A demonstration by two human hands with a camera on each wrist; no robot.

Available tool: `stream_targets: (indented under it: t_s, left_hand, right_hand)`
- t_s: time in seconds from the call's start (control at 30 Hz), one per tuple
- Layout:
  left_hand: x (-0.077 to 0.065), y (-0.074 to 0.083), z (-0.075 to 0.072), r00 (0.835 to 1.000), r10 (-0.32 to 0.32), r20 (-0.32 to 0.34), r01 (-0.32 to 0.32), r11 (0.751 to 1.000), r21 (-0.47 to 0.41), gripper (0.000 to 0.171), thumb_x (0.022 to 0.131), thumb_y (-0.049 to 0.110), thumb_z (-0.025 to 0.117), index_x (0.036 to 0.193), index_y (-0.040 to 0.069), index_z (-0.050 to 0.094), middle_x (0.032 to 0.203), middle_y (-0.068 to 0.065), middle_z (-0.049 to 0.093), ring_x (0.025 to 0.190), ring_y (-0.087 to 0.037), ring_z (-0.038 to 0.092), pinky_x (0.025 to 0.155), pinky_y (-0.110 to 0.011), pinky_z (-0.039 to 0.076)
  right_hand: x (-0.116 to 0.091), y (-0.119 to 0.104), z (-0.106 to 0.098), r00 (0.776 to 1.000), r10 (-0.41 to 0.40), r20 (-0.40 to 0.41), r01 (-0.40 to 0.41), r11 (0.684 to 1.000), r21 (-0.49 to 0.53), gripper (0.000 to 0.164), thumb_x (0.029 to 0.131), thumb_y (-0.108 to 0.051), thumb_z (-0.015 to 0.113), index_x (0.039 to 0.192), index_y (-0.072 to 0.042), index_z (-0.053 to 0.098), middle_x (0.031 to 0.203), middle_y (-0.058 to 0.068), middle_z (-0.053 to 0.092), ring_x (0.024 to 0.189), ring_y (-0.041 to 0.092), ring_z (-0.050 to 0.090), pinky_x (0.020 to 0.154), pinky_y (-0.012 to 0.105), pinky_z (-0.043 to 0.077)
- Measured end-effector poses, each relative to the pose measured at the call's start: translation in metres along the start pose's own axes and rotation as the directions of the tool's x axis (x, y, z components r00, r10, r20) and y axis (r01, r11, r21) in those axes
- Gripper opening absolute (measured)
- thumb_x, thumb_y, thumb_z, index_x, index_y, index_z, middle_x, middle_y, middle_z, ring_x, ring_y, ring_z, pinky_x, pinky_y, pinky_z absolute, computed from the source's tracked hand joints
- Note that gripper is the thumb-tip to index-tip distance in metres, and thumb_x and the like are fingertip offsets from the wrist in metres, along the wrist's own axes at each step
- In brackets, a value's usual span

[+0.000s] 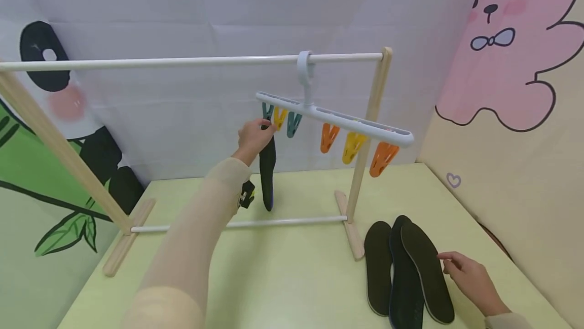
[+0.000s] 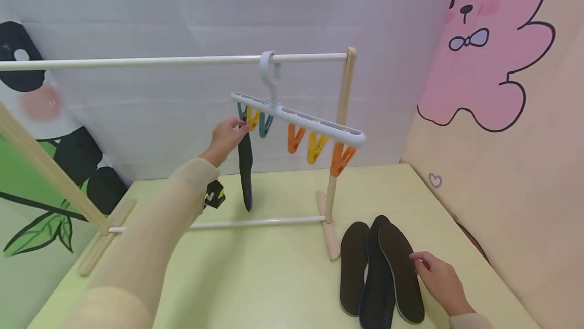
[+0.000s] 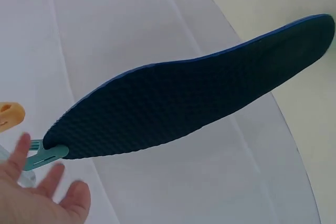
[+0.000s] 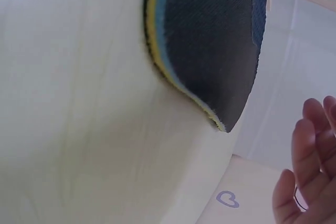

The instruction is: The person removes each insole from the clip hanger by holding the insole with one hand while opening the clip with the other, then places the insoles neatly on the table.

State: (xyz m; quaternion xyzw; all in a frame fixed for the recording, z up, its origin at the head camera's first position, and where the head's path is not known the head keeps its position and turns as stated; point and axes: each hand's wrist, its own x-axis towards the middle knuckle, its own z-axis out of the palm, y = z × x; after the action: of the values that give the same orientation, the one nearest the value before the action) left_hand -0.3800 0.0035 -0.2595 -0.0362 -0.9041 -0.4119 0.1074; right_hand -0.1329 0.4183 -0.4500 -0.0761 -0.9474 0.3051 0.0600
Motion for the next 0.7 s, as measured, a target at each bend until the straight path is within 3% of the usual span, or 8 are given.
stream_targets:
  t_s: [0.13,0.3,0.43,0.57,0.7]
  left_hand:
    - [-0.003,0.003,0.003,0.994,0.080,0.080,-0.078,0.997,-0.018,0.041,0.098,0.031,0.054,0.129,0.004,0.057,0.134,-0.014,0.054,0.127,-0.032,0.044,0.106,-0.049,0.031]
    - [-0.005,0.006,0.006,0.992,0.064,0.112,-0.059,0.997,-0.046,0.040,0.098,0.030,0.056,0.126,0.001,0.057,0.133,-0.014,0.055,0.125,-0.031,0.045,0.104,-0.047,0.035]
    - [-0.007,0.002,0.006,0.996,0.040,0.085,-0.035,0.997,-0.068,0.038,0.097,0.030,0.057,0.121,0.001,0.059,0.128,-0.014,0.057,0.122,-0.032,0.046,0.101,-0.046,0.038]
    - [-0.009,-0.001,0.003,0.999,0.038,0.027,-0.037,0.998,-0.048,0.038,0.095,0.033,0.061,0.117,0.003,0.064,0.128,-0.015,0.056,0.124,-0.036,0.040,0.104,-0.049,0.031]
    - [-0.012,-0.002,-0.002,1.000,0.004,-0.002,-0.004,0.999,-0.039,0.039,0.091,0.039,0.065,0.113,0.007,0.068,0.147,-0.016,0.038,0.135,-0.041,0.023,0.107,-0.055,0.022]
  right_hand:
    - [0.000,-0.005,0.001,1.000,-0.006,0.001,0.006,1.000,0.019,0.021,0.096,-0.003,0.050,0.108,0.007,0.064,0.078,0.004,0.063,0.070,0.018,0.061,0.058,0.027,0.046]
    - [-0.002,-0.008,0.003,1.000,-0.013,0.006,0.012,0.999,0.032,0.022,0.096,-0.004,0.048,0.108,0.006,0.064,0.078,0.004,0.062,0.068,0.016,0.058,0.058,0.026,0.045]
    - [-0.003,-0.008,0.005,1.000,-0.020,0.012,0.020,0.999,0.043,0.021,0.096,-0.003,0.049,0.108,0.005,0.064,0.078,0.004,0.063,0.068,0.015,0.058,0.058,0.026,0.045]
    - [-0.003,-0.008,0.006,0.999,-0.043,0.008,0.042,0.998,0.051,0.020,0.096,-0.003,0.049,0.107,0.005,0.064,0.078,0.004,0.063,0.067,0.012,0.057,0.060,0.026,0.047]
    - [-0.003,-0.008,0.006,0.998,-0.060,0.001,0.060,0.997,0.053,0.019,0.096,-0.001,0.049,0.106,0.005,0.065,0.079,0.004,0.063,0.068,0.011,0.058,0.061,0.025,0.048]
